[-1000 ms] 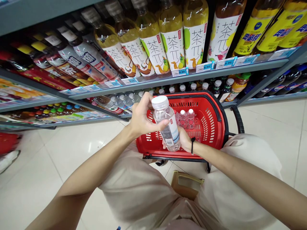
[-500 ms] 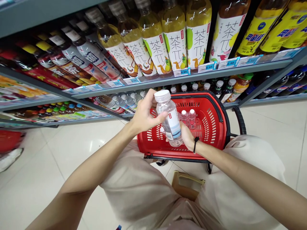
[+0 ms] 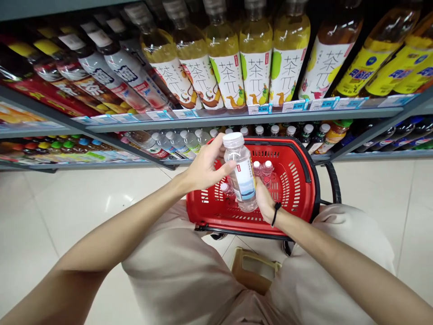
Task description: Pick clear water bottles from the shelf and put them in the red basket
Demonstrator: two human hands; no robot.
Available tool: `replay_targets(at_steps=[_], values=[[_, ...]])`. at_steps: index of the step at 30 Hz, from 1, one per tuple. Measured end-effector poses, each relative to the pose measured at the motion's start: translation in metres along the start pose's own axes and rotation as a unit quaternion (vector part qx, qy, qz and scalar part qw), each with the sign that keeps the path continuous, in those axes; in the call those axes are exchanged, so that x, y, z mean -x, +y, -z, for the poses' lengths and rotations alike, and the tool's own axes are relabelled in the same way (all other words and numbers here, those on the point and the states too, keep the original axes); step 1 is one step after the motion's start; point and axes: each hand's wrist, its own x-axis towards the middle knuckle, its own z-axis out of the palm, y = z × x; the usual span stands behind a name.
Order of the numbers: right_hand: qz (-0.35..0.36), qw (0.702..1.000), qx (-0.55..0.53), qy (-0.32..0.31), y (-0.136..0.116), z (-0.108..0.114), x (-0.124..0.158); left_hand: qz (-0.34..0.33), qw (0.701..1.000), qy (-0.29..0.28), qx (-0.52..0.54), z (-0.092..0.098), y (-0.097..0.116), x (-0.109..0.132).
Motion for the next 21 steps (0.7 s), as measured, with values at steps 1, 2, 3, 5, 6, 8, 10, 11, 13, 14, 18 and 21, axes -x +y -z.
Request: replay_targets(at_steps=[1,2,3,5,6,8,10,11,13,14,18,21], values=[[-0.005,1.0,-0.006,-0.007,-0.002,-0.003,0.004,0.012,1.0,-0.001,0.02,0.001,0.002,-0.001],[-0.011,0.999,-0.011,-0.032,-0.005,-0.006,0.008,0.022,0.999,0.002,0.033,0.001,0.006,-0.002],[-0.015,0.997,-0.013,-0.072,-0.008,-0.009,0.012,0.029,0.999,0.011,0.04,0.001,0.009,-0.003],[-0.025,0.987,-0.009,-0.158,-0.012,-0.014,0.017,0.036,0.998,0.036,0.046,0.0,0.017,-0.005],[-0.03,0.981,-0.003,-0.191,-0.014,-0.015,0.017,0.039,0.997,0.049,0.05,-0.001,0.02,-0.006],[-0.026,0.976,0.004,-0.215,-0.018,-0.019,0.016,0.056,0.994,0.068,0.059,-0.002,0.022,-0.007],[-0.01,0.98,0.004,-0.198,-0.02,-0.022,0.013,0.079,0.992,0.081,0.048,-0.002,0.02,-0.006],[-0.002,0.983,0.004,-0.186,-0.021,-0.024,0.011,0.085,0.992,0.086,0.032,-0.001,0.018,-0.006],[0.01,0.986,0.01,-0.167,-0.023,-0.027,0.008,0.084,0.992,0.09,-0.004,0.001,0.013,-0.006],[0.014,0.987,0.016,-0.16,-0.024,-0.029,0.007,0.077,0.993,0.088,-0.02,0.002,0.011,-0.006],[0.045,0.989,0.048,-0.129,-0.026,-0.031,0.009,0.036,0.996,0.058,-0.053,0.0,0.014,-0.01],[0.065,0.99,0.055,-0.115,-0.028,-0.031,0.014,0.003,0.997,0.035,-0.074,-0.005,0.023,-0.011]])
